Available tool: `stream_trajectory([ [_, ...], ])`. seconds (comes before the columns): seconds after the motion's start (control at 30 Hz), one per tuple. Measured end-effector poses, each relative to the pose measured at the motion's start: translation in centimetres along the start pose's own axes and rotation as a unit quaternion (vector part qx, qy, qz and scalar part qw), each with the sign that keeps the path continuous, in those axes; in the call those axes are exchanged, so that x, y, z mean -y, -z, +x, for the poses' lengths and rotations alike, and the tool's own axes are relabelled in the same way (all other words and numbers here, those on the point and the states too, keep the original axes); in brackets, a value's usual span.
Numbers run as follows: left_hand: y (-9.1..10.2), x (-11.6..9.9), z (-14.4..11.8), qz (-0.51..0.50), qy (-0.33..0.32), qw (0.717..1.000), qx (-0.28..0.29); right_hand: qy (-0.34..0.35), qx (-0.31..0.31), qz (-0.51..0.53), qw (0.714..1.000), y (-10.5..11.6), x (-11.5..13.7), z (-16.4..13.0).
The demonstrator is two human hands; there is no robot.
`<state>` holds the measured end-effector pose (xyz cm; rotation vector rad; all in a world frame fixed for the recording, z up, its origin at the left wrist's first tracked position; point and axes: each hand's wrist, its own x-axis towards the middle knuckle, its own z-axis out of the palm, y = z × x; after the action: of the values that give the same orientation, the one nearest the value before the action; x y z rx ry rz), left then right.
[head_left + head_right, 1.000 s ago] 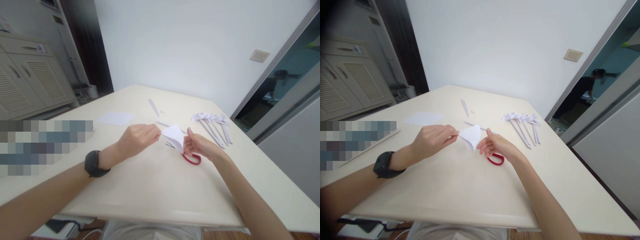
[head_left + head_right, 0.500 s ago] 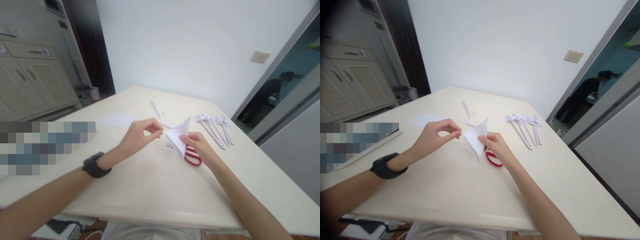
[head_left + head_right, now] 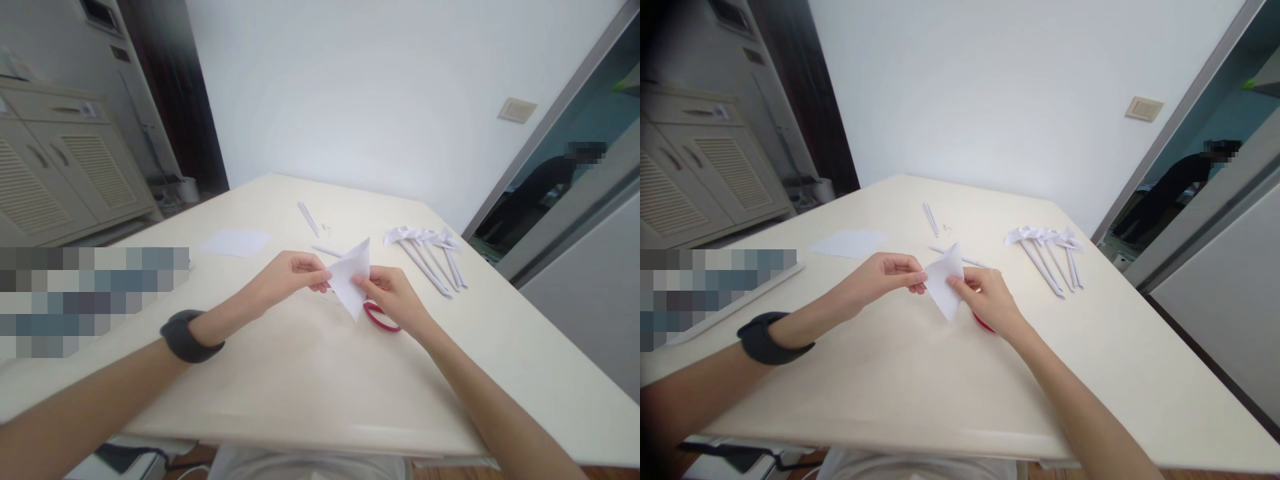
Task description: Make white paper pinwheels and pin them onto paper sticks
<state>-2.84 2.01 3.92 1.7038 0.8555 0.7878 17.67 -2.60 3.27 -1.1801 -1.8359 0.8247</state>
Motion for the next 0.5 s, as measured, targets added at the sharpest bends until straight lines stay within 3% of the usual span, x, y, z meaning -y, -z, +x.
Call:
stream_trajectory([
  [0.13, 0.38, 0.34, 0.24, 0.001, -0.003, 0.999, -0.038, -0.039, 0.040, 0.095, 0.994, -0.01, -0.37, 0.21],
  [0.5, 0.64, 0.65, 0.43, 0.009, -0.042, 0.996, -0.073, -0.070, -0.035, 0.138, 0.987, -0.33, -0.72, 0.51],
])
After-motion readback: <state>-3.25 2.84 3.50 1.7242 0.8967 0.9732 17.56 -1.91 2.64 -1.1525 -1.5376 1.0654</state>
